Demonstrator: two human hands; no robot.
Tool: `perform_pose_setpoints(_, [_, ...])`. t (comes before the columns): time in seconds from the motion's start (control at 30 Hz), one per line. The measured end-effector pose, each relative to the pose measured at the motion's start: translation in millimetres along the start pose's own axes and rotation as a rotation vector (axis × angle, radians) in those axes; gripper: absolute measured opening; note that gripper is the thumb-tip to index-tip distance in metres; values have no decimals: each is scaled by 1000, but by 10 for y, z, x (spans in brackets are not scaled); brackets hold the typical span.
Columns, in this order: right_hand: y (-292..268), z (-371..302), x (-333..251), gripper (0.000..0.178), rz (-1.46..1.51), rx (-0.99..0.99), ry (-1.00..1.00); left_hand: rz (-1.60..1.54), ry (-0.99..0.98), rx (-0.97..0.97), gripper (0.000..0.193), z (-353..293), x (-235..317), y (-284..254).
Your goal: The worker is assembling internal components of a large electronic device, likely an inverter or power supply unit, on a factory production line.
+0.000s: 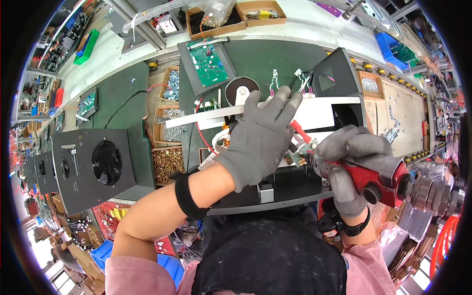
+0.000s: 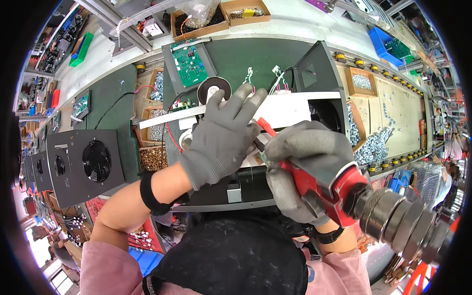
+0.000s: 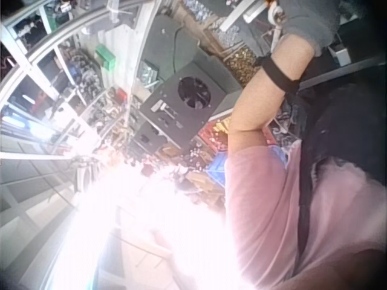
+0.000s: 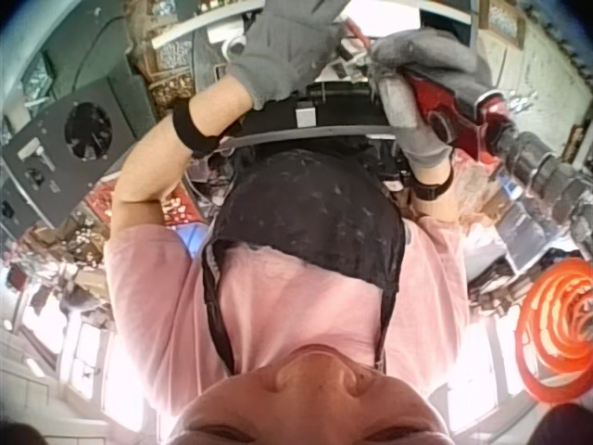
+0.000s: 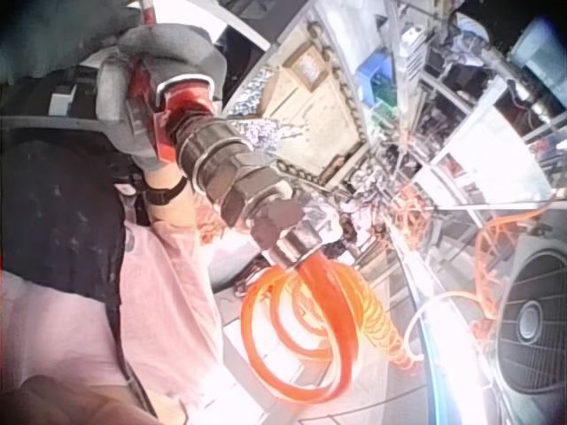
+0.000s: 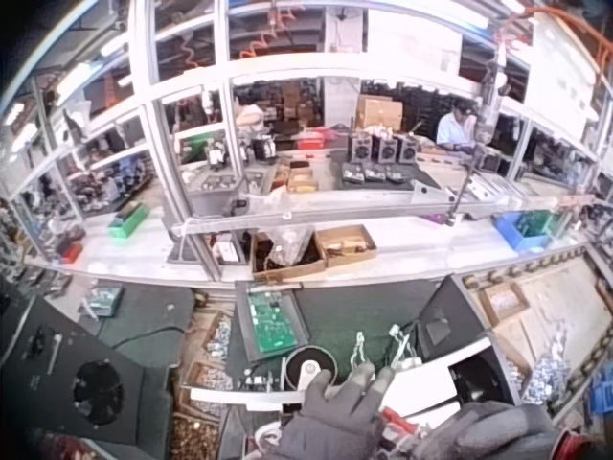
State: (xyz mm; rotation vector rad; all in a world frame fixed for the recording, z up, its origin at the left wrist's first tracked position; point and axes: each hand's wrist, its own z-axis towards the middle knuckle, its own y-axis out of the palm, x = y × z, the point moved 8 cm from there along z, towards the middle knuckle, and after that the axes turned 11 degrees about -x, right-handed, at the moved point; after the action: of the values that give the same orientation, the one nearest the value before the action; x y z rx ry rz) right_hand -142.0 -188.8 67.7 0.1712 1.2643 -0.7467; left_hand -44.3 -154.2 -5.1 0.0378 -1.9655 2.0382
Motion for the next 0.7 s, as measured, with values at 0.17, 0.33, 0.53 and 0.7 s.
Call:
perform_pose_setpoints(0.17, [-15,-11,16,37,88,21,-55,-112,-22,-287,27,128,-83,20])
perform_pose_setpoints(0.33, [-35,-8,27,40,2,-3,-127,-450,-151,-488,43,595,-510,159])
perform_pose_setpoints(0.53, [-86,-20,46,45,-27,-80,-69,29,-116,-236,45,368,-209,240])
perform_pose_setpoints(0.7, [-105,7,112,40,162,-9,-112,128,-58,-237,51,473,-185,305])
